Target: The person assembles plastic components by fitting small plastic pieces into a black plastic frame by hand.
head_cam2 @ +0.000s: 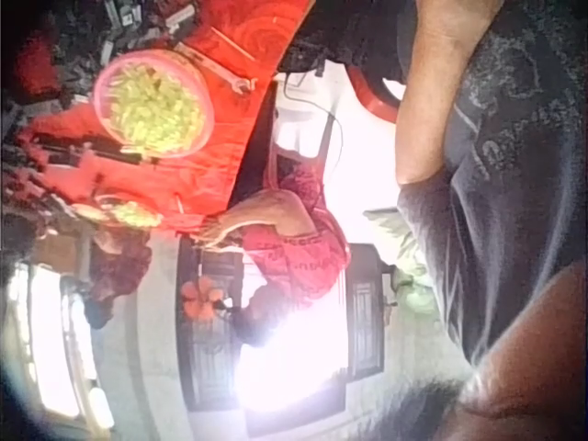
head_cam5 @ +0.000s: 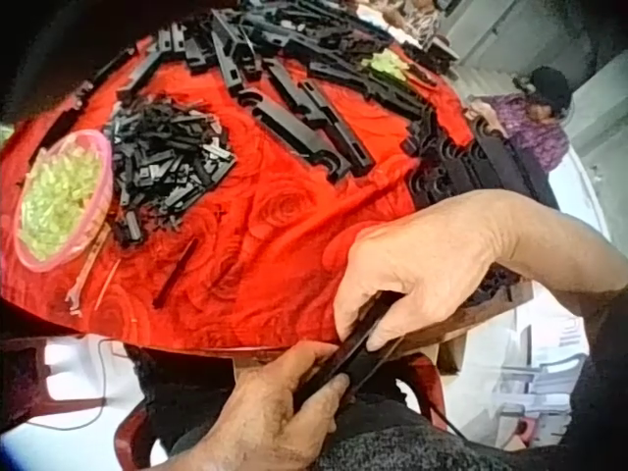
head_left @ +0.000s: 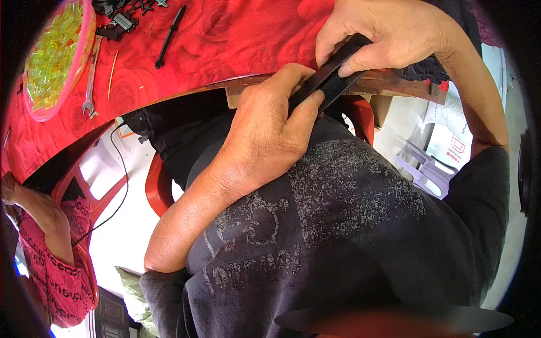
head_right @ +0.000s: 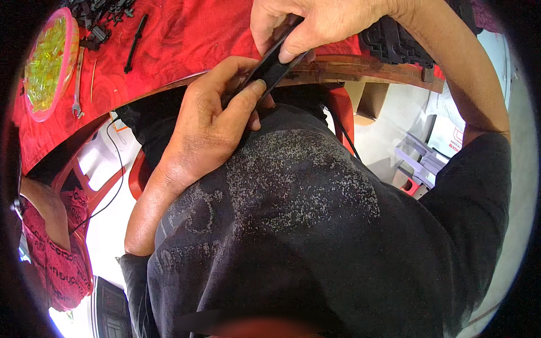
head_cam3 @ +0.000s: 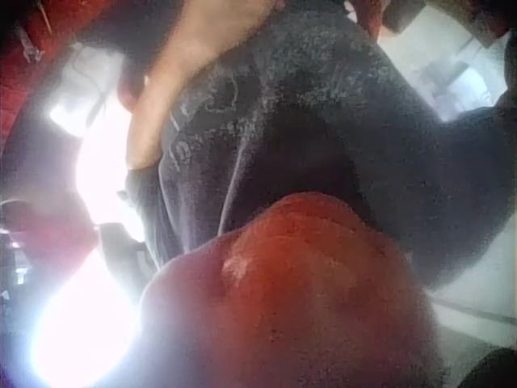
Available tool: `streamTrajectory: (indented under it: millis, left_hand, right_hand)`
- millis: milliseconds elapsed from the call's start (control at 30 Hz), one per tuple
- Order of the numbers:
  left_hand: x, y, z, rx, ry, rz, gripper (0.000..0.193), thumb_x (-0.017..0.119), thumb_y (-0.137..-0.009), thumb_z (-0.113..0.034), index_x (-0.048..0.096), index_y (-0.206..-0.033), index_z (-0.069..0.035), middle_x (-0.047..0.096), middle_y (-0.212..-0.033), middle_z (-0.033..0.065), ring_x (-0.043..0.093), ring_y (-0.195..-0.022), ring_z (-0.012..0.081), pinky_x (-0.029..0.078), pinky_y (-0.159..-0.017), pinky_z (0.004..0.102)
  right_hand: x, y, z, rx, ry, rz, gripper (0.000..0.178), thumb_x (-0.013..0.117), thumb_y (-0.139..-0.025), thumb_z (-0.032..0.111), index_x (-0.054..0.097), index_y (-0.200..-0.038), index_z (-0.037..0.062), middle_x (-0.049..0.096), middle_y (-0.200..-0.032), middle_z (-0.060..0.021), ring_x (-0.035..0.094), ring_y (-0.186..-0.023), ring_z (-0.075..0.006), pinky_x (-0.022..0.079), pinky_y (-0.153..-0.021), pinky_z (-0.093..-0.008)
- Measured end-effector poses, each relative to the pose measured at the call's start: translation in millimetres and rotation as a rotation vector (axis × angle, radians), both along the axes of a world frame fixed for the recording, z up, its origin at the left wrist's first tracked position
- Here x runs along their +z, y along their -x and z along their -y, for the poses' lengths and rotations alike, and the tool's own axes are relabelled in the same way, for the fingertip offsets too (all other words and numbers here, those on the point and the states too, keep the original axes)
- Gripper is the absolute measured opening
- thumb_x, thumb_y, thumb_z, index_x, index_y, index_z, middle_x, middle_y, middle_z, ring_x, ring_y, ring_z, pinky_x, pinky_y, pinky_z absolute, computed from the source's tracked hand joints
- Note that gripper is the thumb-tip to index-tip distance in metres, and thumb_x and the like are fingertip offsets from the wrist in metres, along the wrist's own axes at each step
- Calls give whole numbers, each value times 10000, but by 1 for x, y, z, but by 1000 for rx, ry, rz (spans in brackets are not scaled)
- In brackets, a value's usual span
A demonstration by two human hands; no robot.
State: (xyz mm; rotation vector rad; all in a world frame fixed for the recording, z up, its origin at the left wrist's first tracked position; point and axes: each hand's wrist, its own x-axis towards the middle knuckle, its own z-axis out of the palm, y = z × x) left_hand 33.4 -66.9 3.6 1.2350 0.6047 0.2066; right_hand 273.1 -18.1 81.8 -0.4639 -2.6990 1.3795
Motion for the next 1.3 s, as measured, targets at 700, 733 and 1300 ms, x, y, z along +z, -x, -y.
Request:
streamTrajectory:
  millis: [700,733,1300]
  left_hand:
    - [2,9,-27,-18,-558,-39,237,660,-911,-60,678,-1128,32,688,-848,186,688,-766,216,522,-709,329]
    - [0,11,-29,-18,-625,-30,247,662,-906,-62,681,-1135,30,700,-899,207,713,-807,270,534,-741,350]
    - [15,17,-69,-187,-994,-125,297,677,-828,-43,659,-1113,39,629,-1029,222,636,-949,437,511,-833,476]
  right_hand:
    - [2,22,42,-608,244,542,255,695,-868,65,689,-1115,2,697,-1062,-176,648,-1063,-370,503,-916,-414]
    - [1,26,47,-606,245,540,255,695,-868,65,689,-1115,2,697,-1062,-176,648,-1063,-370,503,-916,-414]
    - [-33,42,67,-757,75,346,267,600,-918,168,540,-1091,-26,643,-837,-256,643,-870,-457,482,-778,-549]
